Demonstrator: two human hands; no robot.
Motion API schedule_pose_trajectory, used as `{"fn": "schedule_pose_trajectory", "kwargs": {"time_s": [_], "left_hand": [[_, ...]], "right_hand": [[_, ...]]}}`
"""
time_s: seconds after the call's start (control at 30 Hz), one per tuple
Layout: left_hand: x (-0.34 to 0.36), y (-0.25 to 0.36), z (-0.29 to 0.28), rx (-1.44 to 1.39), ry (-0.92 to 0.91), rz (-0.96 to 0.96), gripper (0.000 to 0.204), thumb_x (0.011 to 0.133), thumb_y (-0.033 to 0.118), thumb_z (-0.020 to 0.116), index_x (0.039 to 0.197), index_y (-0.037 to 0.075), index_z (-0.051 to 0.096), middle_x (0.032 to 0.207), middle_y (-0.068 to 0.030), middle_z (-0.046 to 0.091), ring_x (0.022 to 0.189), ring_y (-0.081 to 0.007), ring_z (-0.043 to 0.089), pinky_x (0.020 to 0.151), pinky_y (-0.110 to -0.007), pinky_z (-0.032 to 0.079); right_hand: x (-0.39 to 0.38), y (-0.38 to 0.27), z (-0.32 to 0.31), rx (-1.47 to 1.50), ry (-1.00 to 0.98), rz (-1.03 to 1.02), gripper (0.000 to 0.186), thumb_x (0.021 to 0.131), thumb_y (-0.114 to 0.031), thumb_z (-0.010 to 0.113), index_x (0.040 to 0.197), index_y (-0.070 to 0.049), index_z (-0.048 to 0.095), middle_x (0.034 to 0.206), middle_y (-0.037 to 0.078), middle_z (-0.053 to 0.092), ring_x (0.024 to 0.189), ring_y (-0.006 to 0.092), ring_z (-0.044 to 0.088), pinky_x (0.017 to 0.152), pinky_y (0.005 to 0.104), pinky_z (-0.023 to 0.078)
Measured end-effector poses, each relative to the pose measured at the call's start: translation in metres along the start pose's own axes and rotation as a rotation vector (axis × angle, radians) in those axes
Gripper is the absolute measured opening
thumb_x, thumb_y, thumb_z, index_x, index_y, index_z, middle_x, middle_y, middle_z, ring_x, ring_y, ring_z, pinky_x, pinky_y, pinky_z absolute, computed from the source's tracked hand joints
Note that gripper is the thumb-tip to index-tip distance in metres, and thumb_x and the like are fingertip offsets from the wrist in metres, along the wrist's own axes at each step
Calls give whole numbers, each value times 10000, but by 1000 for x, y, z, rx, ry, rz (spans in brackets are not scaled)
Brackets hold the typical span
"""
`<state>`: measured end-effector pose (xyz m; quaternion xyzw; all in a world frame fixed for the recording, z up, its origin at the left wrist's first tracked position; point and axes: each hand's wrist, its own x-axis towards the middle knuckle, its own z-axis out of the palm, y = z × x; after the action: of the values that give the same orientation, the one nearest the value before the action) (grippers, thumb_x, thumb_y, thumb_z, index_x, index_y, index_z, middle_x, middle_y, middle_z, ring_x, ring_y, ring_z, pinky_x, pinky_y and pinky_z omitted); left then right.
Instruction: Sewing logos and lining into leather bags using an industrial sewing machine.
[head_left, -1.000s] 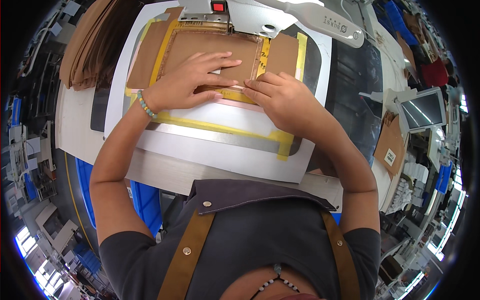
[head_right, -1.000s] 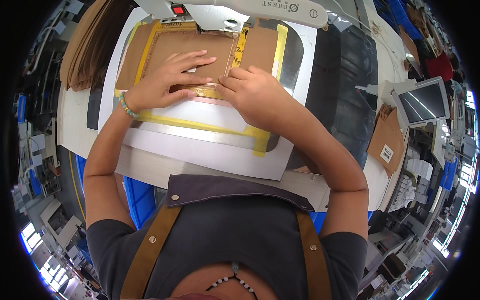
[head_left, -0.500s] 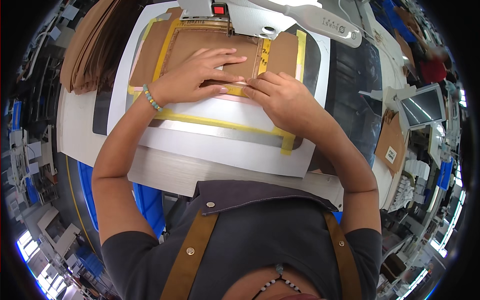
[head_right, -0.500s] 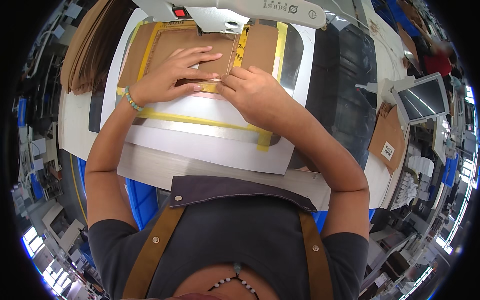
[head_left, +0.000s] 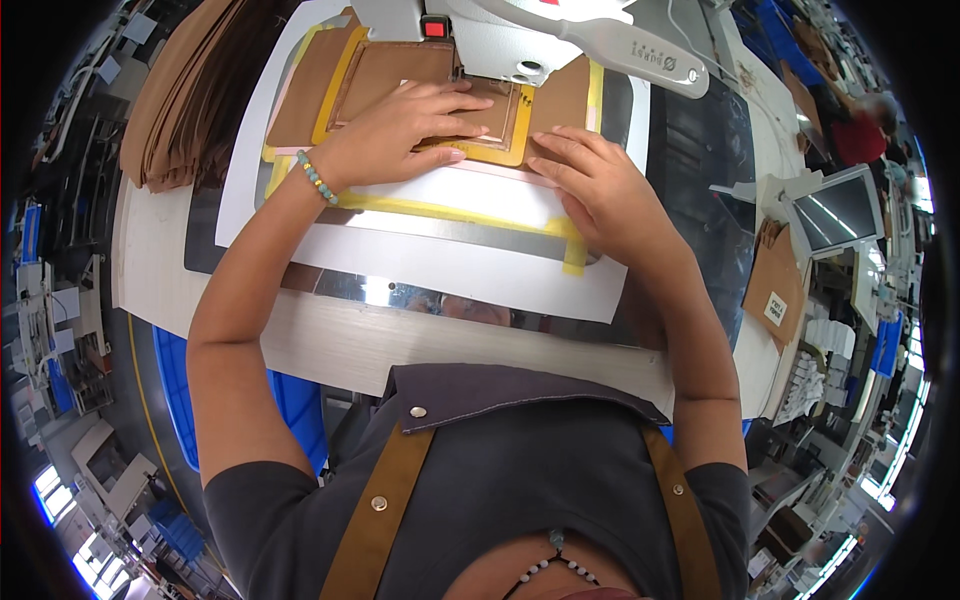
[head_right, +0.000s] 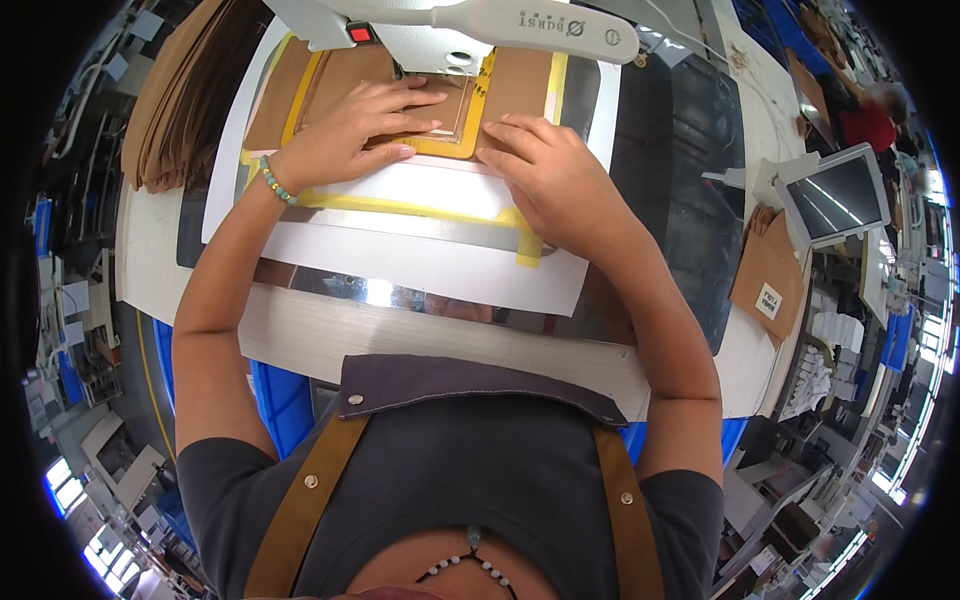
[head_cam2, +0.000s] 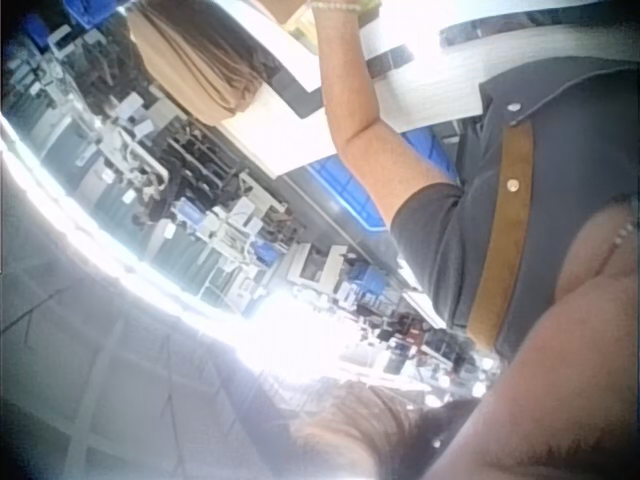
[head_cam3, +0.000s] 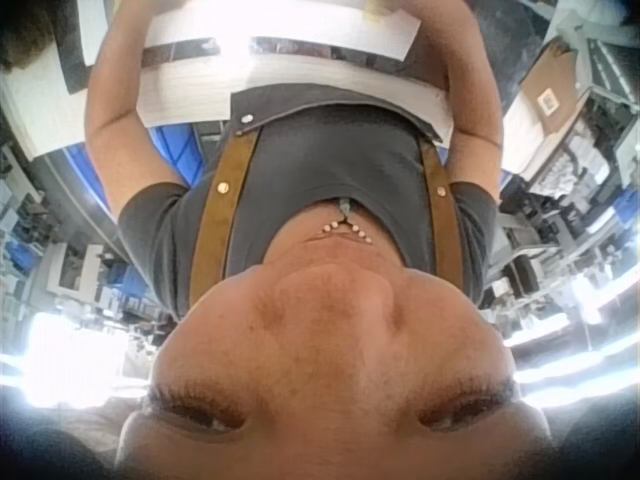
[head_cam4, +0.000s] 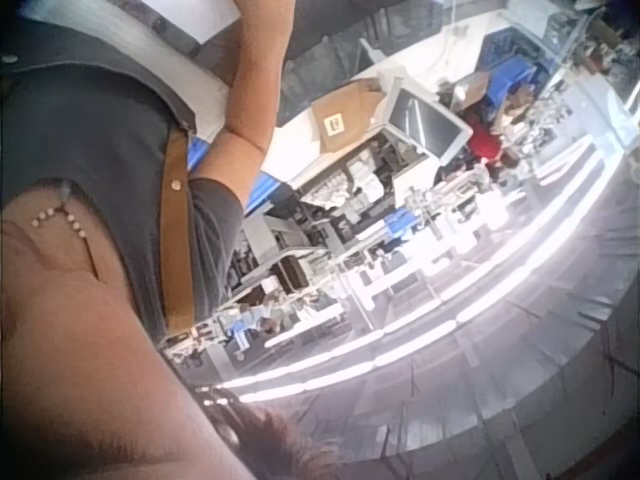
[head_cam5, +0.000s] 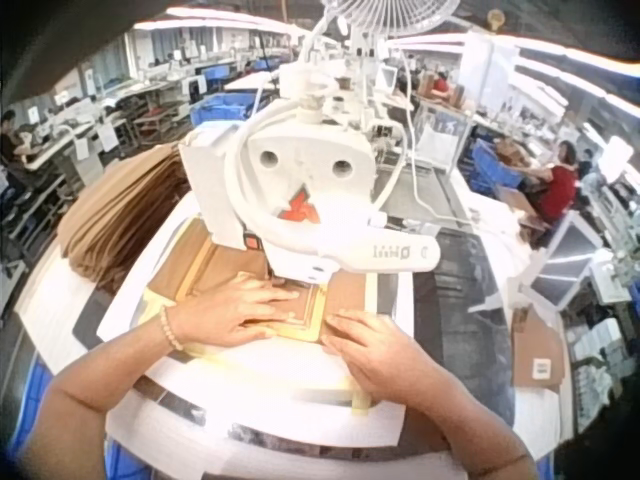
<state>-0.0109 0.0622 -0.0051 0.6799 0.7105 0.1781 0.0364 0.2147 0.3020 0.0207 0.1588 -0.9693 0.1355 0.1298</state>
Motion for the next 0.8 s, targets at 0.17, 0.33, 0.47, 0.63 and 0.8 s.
{"fn": "schedule_pose_trajectory", "kwargs": {"time_s": [0.17,0.33,0.47,0.63,0.8], "left_hand": [[11,-1,-8,-22,-34,-66,423,1018,259,708,1433,182,725,1623,-62,576,1440,-347,507,1238,-494,390],[18,-13,-2,-35,26,-91,396,1035,332,695,1412,223,750,1515,-121,661,1224,-360,620,1183,-505,434],[22,-15,-2,-70,52,-166,407,1042,334,697,1416,181,745,1480,-172,653,1333,-380,570,1200,-490,427],[23,-17,1,-61,71,-188,418,1049,324,695,1425,147,734,1483,-164,635,1412,-381,520,1235,-481,396],[2,-38,0,-33,187,-288,393,1060,318,682,1357,69,747,1369,-181,696,1232,-348,654,1106,-433,499]], "right_hand": [[-5,17,4,29,20,51,326,958,-36,674,1272,-36,758,1455,135,669,1425,334,561,1165,469,454],[-5,19,5,46,47,52,287,953,-45,687,1226,-37,772,1450,137,676,1433,336,558,1171,467,450],[-6,20,3,58,73,49,258,945,-43,694,1191,-38,774,1446,140,679,1437,342,558,1173,472,447],[-6,20,4,63,87,45,248,936,-36,700,1172,-39,777,1447,140,678,1433,342,564,1168,473,449],[-6,19,4,99,90,15,240,927,-33,712,1159,-40,775,1391,123,711,1388,323,602,1144,467,465]]}}
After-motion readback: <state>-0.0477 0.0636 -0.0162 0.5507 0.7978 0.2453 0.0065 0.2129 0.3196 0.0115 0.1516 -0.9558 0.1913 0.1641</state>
